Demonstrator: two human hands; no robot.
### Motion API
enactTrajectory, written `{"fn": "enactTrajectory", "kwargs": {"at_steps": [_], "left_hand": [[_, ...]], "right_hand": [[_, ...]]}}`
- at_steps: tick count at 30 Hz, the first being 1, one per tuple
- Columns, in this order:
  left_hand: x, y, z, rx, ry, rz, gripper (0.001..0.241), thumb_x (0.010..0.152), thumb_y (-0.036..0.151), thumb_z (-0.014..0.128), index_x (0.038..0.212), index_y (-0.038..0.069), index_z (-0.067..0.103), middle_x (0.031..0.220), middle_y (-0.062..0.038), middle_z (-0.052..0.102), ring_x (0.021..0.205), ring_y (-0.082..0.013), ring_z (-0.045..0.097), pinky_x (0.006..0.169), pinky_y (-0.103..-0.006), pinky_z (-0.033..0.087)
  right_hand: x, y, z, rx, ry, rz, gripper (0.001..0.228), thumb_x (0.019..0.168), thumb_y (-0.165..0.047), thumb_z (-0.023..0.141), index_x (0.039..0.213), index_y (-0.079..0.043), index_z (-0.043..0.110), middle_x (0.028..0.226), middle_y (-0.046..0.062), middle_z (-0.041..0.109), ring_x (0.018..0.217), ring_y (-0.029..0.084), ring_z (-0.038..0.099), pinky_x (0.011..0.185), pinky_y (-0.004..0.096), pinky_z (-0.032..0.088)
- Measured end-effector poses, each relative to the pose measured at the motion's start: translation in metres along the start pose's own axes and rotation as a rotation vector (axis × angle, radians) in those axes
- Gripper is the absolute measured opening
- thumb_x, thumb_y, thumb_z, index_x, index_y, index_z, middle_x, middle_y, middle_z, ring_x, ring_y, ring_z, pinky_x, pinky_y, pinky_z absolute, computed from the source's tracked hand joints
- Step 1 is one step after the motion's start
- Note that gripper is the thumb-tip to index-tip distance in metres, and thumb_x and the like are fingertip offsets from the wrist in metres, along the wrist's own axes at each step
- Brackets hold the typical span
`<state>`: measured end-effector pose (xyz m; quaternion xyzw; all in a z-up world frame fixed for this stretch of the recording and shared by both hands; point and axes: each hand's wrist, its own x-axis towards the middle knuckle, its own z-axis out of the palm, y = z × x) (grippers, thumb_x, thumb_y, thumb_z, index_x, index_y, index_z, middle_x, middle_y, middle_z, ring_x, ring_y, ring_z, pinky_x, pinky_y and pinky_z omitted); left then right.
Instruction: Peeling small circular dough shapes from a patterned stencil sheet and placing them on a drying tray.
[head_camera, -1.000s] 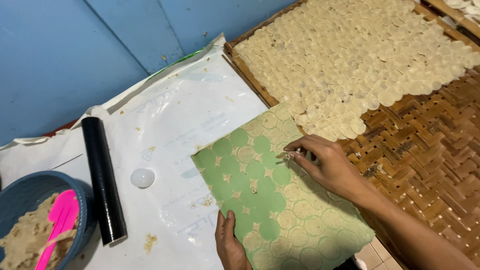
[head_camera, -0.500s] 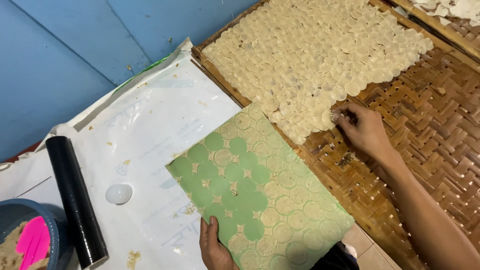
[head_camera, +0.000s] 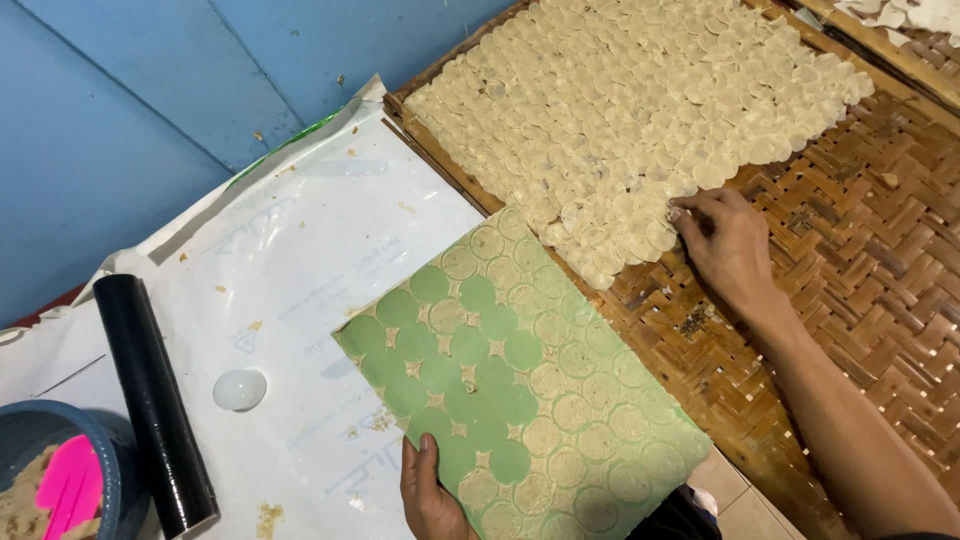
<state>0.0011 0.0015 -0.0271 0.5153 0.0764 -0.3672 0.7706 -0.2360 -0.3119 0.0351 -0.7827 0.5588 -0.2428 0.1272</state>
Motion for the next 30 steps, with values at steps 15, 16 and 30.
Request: {"fn": "enactTrajectory", "kwargs": {"at_steps": [15,16,30], "left_hand": [[-0.024,0.037,0.031,0.021,-0.008,-0.113,0.044,0.101,0.009,0.043,0.136,-0.009,0.061,0.112,-0.027,0.072,0.090,-0.0330,0.067,0.076,-0.0412,0.050],[-0.024,0.036,0.030,0.013,0.003,-0.100,0.044,0.101,0.009,0.043,0.136,-0.009,0.061,0.112,-0.027,0.072,0.090,-0.0330,0.067,0.076,-0.0412,0.050],[-0.022,0.036,0.028,-0.029,-0.035,-0.145,0.043,0.099,0.006,0.043,0.135,-0.009,0.063,0.113,-0.027,0.074,0.092,-0.0324,0.068,0.080,-0.0409,0.051]], "right_hand": [[-0.014,-0.030,0.019,-0.166,0.229,-0.439,0.048,0.098,-0.001,0.071,0.143,0.012,0.060,0.104,0.023,0.059,0.085,0.028,0.056,0.067,0.035,0.051],[-0.019,-0.054,0.023,-0.154,0.227,-0.455,0.048,0.098,-0.001,0.071,0.143,0.012,0.060,0.104,0.023,0.059,0.085,0.028,0.056,0.067,0.035,0.051],[-0.054,-0.190,0.074,-0.040,-0.142,-0.924,0.044,0.087,-0.013,0.066,0.129,-0.002,0.066,0.109,0.016,0.056,0.092,0.026,0.054,0.071,0.033,0.053]]}}
